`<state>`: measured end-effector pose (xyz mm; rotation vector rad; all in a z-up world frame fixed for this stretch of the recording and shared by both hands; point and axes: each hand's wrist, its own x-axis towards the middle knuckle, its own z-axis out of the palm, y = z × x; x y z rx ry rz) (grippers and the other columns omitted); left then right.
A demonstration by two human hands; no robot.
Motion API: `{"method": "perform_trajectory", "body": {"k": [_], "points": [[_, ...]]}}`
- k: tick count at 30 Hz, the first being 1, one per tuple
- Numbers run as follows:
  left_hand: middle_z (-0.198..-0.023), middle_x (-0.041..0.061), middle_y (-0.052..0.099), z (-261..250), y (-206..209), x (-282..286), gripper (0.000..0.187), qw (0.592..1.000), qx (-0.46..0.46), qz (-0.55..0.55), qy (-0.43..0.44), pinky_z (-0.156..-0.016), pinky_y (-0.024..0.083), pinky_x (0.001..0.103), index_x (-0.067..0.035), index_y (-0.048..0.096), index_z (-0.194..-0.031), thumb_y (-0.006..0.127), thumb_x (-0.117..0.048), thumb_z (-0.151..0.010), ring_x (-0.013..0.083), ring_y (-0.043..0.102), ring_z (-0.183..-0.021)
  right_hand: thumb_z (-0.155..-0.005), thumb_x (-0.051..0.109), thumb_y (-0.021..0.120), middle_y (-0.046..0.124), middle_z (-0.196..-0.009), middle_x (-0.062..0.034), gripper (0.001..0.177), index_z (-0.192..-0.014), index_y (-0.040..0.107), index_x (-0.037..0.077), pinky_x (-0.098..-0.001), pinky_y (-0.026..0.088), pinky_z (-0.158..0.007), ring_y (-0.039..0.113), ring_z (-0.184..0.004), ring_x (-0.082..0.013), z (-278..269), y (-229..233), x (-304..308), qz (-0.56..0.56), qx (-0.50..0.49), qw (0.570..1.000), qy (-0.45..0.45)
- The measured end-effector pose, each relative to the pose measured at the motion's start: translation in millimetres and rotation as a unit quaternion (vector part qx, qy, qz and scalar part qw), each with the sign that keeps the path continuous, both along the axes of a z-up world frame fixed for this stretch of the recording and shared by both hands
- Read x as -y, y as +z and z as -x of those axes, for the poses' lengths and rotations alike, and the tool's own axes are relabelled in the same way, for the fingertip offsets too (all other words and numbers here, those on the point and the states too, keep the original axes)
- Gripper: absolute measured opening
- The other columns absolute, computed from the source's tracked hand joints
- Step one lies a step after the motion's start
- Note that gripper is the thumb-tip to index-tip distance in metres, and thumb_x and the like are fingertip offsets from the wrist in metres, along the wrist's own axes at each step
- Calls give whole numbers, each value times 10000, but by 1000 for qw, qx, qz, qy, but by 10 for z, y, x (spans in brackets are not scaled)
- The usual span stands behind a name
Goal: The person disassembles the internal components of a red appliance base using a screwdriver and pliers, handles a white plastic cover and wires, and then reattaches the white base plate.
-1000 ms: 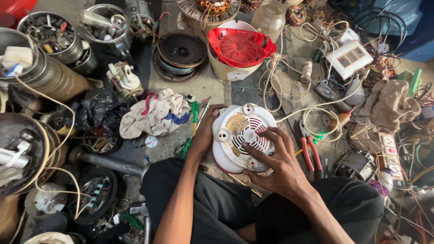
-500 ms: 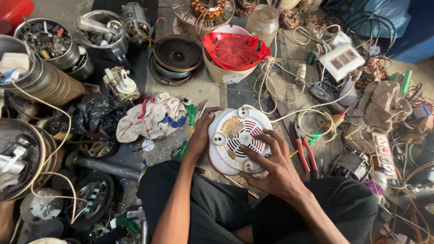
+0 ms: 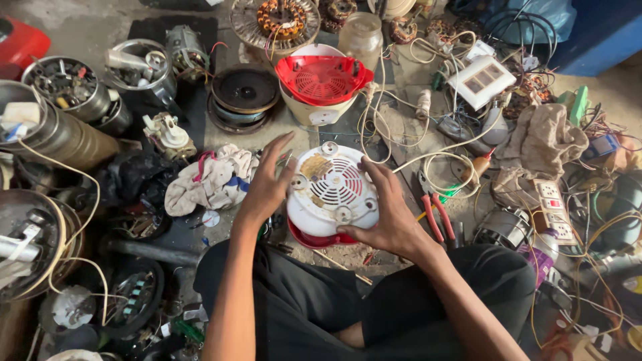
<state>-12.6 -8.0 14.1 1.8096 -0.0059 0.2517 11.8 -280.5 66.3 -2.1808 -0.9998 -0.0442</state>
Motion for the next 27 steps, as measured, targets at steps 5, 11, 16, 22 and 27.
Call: {"method": "perform_trajectory", "body": {"k": [5, 11, 16, 22, 27], "points": [[-1628, 118, 364, 64, 583, 225, 979, 948, -62, -282, -134, -1233, 284, 488, -160, 507, -1488, 754, -699, -708, 340, 313, -1522, -955, 180, 716, 570, -1391, -175, 734, -1560, 346, -7, -396, 445, -1151, 566, -1332, -255, -271, -148, 44, -218, -183, 958, 21], [-1662, 118, 237, 256, 595, 489, 1001, 903, -31, -417, -102, -1233, 151, 589, -220, 544, -1470, 863, -660, -629, 378, 202, -1539, -1042, 168, 567, 670, -1300, -123, 336, -1342, 606, 19, -356, 483, -1062, 630, -1245, -213, -577, -284, 238, -191, -207, 958, -62], [-1659, 255, 159, 323, 563, 534, 1198, 907, -13, -419, -22, -1159, 169, 615, -167, 462, -1490, 897, -686, -502, 493, 166, -1476, -1072, 167, 505, 681, -1282, -119, 331, -1350, 637, 45, -341, 488, -1047, 638, -1210, -212, -966, -506, 204, -135, -195, 971, -35], [-1624, 256, 237, 423, 619, 678, 1138, 899, -74, -431, 7, -1142, 267, 610, -156, 477, -1485, 922, -623, -548, 519, 227, -1470, -1037, 142, 509, 660, -1371, -118, 386, -1402, 586, 43, -328, 450, -1097, 600, -1273, -206, -1413, -911, -170, -93, -322, 936, 110], [-1476, 228, 443, 495, 490, 606, 818, 932, 39, -359, 43, -1107, 373, 545, -121, 666, -1338, 891, -535, -670, 456, 393, -1372, -1002, 118, 579, 713, -1264, -124, 364, -1350, 617, 20, -330, 514, -1018, 653, -1159, -201, -1608, -1055, -227, -43, -356, 917, 176]]}}
